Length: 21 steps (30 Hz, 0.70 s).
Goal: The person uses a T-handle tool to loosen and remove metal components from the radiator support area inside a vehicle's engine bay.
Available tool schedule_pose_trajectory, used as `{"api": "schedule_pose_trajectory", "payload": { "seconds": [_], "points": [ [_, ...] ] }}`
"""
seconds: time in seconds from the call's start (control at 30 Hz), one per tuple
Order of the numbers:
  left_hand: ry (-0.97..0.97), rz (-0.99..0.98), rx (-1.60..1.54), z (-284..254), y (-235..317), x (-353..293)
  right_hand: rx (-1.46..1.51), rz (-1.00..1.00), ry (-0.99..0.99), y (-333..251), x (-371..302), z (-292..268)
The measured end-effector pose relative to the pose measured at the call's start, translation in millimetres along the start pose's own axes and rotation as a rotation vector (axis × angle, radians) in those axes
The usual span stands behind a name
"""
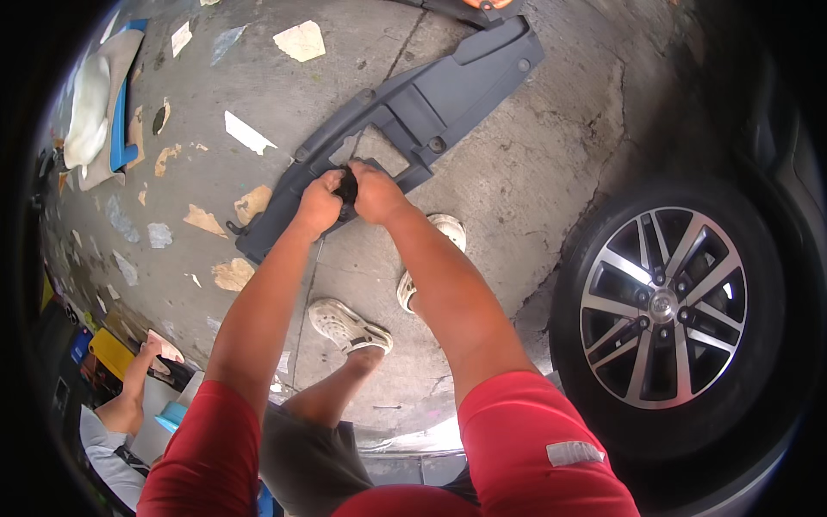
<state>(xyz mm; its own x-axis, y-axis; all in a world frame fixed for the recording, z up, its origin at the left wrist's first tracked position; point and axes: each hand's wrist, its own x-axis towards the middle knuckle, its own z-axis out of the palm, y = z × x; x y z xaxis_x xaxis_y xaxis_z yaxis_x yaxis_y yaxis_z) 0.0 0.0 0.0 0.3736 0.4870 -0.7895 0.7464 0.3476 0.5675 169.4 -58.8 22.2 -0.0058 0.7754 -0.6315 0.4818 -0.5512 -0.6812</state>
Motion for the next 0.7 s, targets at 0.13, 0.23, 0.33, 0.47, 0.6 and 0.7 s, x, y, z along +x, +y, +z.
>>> {"api": "schedule_pose_trajectory", "payload": {
  "seconds": [0.13,0.23,0.33,0.47,0.6,0.7],
  "points": [
    [0.151,0.008,-0.138,-17.7,-0.1,-49.4,0.274,-0.038,0.198,5.5,-41.8,-21.3],
    [0.084,0.217,0.305,-39.2,10.6,-97.6,0.119,0.088,0.311,36.3,-143.1,-64.2],
    [-0.130,0.450,1.036,-109.9,-26.7,-177.5,0.090,0.371,0.256,9.7,-304.9,-62.9],
    [-0.575,0.667,1.555,-183.3,-23.5,-306.9,-0.011,0.547,0.158,10.7,-563.9,55.8],
    [-0.725,0.616,1.602,-166.3,87.9,-368.0,-0.156,0.424,-0.543,-42.5,-813.7,144.0],
    [-0.652,0.482,1.356,-161.5,170.0,-434.5,0.208,0.752,-0.453,-96.8,-943.9,252.6]
  ]
}}
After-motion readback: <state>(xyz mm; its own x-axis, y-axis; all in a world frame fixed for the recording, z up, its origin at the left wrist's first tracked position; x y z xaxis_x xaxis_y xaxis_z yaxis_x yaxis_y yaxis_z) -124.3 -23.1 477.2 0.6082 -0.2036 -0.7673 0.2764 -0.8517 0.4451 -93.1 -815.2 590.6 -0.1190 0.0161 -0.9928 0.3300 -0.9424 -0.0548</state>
